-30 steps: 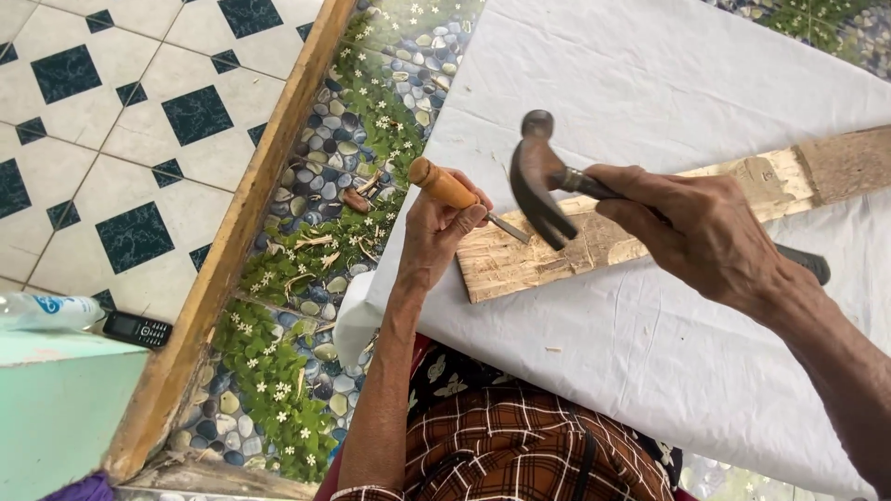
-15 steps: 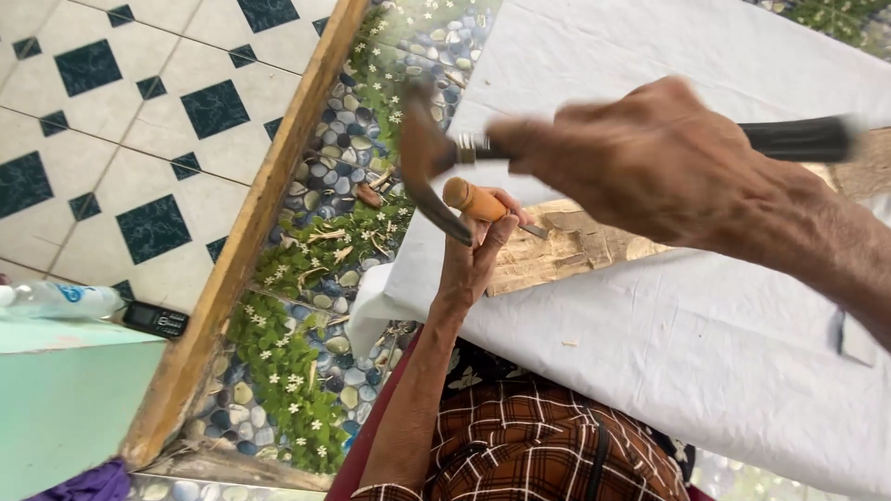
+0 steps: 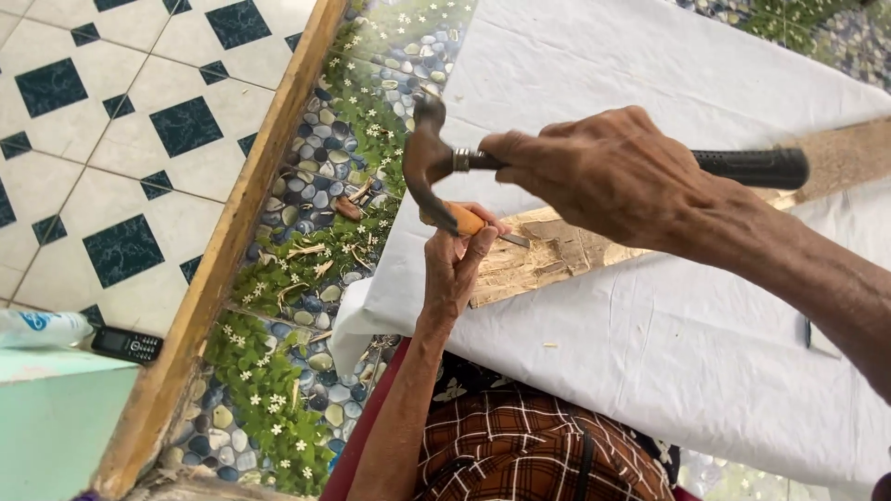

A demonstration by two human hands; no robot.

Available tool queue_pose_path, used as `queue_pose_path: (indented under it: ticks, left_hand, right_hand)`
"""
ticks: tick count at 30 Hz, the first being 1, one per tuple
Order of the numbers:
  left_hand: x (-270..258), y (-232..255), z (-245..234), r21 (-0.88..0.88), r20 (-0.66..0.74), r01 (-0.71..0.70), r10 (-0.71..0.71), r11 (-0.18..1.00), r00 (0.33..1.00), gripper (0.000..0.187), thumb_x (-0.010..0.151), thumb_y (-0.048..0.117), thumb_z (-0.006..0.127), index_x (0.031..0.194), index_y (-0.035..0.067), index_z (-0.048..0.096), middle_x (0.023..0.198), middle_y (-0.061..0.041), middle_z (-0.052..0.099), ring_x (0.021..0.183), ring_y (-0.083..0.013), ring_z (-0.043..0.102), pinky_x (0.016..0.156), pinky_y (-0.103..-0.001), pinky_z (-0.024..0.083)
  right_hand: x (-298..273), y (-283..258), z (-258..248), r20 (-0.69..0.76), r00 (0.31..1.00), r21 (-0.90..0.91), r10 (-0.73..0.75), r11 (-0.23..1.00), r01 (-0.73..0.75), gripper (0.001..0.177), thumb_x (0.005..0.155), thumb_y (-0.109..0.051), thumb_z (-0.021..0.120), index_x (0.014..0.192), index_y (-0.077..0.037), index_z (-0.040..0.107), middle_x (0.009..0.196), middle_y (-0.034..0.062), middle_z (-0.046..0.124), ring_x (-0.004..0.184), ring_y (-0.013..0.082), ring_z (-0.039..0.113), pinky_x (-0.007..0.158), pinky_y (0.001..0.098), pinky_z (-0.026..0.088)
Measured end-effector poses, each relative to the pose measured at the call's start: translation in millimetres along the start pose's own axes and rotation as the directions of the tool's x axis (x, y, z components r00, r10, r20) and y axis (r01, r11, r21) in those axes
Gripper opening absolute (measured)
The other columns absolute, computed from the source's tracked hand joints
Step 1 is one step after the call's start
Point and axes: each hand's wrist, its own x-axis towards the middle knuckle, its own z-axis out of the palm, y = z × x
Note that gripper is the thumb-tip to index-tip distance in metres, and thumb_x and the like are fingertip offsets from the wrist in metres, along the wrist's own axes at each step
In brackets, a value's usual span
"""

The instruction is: Carving a groove into a wooden plank using a hammer and chisel while sitting on the floor.

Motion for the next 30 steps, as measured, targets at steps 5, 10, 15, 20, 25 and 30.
queue_pose_path:
  ticks: [5,10,15,20,25,30]
  left_hand:
    - [-4.0,-6.4,2.5,0.003,-0.029,0.002,-0.001,1.0,1.0,0.026,0.094,0.025,0.068,0.109,0.012,0.051,0.1,0.0,0.066,0.094,-0.0174,0.069,0.087,-0.033,0.058]
    - [-6.5,-0.2,11.3,0.099,-0.011,-0.064,0.066,0.993,0.998,0.021,0.093,0.027,0.068,0.101,0.009,0.058,0.097,-0.002,0.067,0.077,-0.0122,0.061,0.07,-0.026,0.055]
    - [-8.5,6.0,8.7,0.156,-0.009,-0.093,0.096,0.983,0.995,0.021,0.093,0.027,0.068,0.103,0.01,0.06,0.097,-0.001,0.069,0.08,-0.0127,0.067,0.071,-0.025,0.06]
    - [-8.1,-3.9,11.0,0.204,0.001,-0.117,0.12,0.972,0.993,0.024,0.092,0.033,0.067,0.102,0.011,0.061,0.094,0.002,0.07,0.067,-0.0092,0.061,0.061,-0.023,0.055]
    - [-9.5,-12.4,8.6,0.16,-0.014,-0.112,0.116,0.981,0.993,0.018,0.093,0.027,0.068,0.105,0.014,0.062,0.098,0.003,0.071,0.069,-0.0077,0.061,0.061,-0.021,0.054]
    - [-7.7,-4.4,9.7,0.1,-0.005,-0.109,0.11,0.989,0.994,0.02,0.094,0.024,0.067,0.104,0.011,0.056,0.099,-0.001,0.066,0.087,-0.0148,0.067,0.083,-0.03,0.062]
  right_hand:
    - [-1.6,4.7,-23.9,-0.249,0.967,0.092,-0.052,0.993,0.076,0.023,0.108,-0.005,0.061,0.125,0.003,0.073,0.085,0.0168,0.075,0.032,0.0101,0.038,0.023,0.022,0.031]
    - [-3.6,-11.4,-60.8,-0.373,0.923,0.124,-0.095,0.981,0.151,0.024,0.11,0.003,0.067,0.128,0.016,0.075,0.089,0.0209,0.072,0.043,0.0152,0.042,0.034,0.0273,0.033]
    - [-13.3,-17.8,-72.0,-0.429,0.895,0.06,-0.121,0.985,0.162,0.03,0.116,0.005,0.071,0.14,0.022,0.072,0.099,0.0241,0.077,0.047,0.0186,0.036,0.046,0.0336,0.032]
    - [-15.0,-20.4,-58.8,-0.33,0.943,0.238,0.036,0.97,0.046,0.025,0.101,0.002,0.065,0.123,0.012,0.071,0.082,0.016,0.073,0.036,0.0106,0.04,0.029,0.0234,0.032]
    - [-16.1,-14.7,-44.1,-0.281,0.959,0.207,0.038,0.978,0.022,0.027,0.099,-0.004,0.066,0.124,0.006,0.071,0.082,0.0133,0.074,0.035,0.0092,0.042,0.029,0.0229,0.034]
    - [-0.9,-27.8,-61.1,-0.314,0.947,0.149,-0.072,0.981,0.124,0.03,0.101,-0.004,0.068,0.129,0.005,0.071,0.091,0.0149,0.077,0.039,0.0098,0.047,0.031,0.0231,0.035]
